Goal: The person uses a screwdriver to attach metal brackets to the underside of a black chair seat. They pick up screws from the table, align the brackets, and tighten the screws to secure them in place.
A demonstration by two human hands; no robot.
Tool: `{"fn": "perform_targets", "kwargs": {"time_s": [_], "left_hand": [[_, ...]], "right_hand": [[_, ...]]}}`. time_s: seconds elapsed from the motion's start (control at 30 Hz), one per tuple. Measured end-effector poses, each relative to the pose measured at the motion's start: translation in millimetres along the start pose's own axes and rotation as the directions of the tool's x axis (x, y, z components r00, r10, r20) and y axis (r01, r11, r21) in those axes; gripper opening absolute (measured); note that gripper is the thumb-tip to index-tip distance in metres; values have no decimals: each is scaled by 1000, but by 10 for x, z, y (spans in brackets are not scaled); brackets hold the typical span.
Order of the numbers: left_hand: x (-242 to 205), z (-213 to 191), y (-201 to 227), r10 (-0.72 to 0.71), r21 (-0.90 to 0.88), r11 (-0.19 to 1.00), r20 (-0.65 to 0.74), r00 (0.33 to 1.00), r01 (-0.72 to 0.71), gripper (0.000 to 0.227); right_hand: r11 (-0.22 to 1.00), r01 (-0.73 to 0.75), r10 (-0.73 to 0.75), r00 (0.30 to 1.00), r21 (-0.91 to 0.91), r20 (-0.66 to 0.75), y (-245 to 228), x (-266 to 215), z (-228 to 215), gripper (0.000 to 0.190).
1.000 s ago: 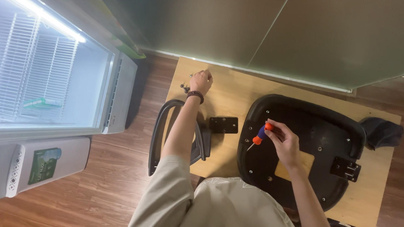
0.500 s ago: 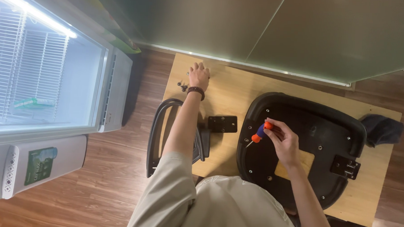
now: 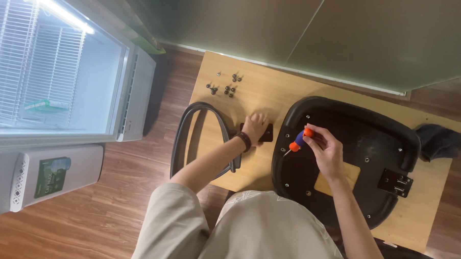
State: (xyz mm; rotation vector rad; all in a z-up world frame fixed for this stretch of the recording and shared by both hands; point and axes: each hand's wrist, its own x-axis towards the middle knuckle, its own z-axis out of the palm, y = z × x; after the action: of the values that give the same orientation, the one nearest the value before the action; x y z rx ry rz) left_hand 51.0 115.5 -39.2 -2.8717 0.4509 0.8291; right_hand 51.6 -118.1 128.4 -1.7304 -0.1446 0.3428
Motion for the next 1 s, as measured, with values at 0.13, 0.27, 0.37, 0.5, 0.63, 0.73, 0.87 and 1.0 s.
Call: {"fn": "perform_targets", "kwargs": {"time_s": [0.13,0.27,0.37,0.5,0.63,0.73,0.87,1.0], "left_hand": [[253,442,43,45,15,999,-287,957,-42,113],[227,101,-72,73,-70,994,-189,979,-88,105],[234,-222,-202,38,-101,993,-252,967,-66,102],[-60,-722,-431,-221,-347,929,-248,943,126,99],[-772,-685,-769,-593,-766,615,-293,750,187,84],[-1401,-539,-839,-740,-827,524,-322,590,205,82],[-1734,-52,-807,-787,-793,461,-157,597,399,81],[-1705,477,-704,-755,-708,521,-123,644,476,77]], "right_hand": [[1000,21,-21,1000,17,-2,-37,-82,-8,34],[999,35,-35,999,11,9,-84,-147,-27,34],[999,45,-45,999,1,6,-119,-168,-52,34],[998,56,-56,998,32,-1,-163,-185,-108,36],[994,104,-104,995,40,-10,-144,-200,-176,36],[992,111,-108,993,61,-44,-81,-228,-225,35],[986,121,-116,992,114,-52,-28,-255,-243,34],[986,118,-111,992,118,-58,-68,-277,-222,34]]}}
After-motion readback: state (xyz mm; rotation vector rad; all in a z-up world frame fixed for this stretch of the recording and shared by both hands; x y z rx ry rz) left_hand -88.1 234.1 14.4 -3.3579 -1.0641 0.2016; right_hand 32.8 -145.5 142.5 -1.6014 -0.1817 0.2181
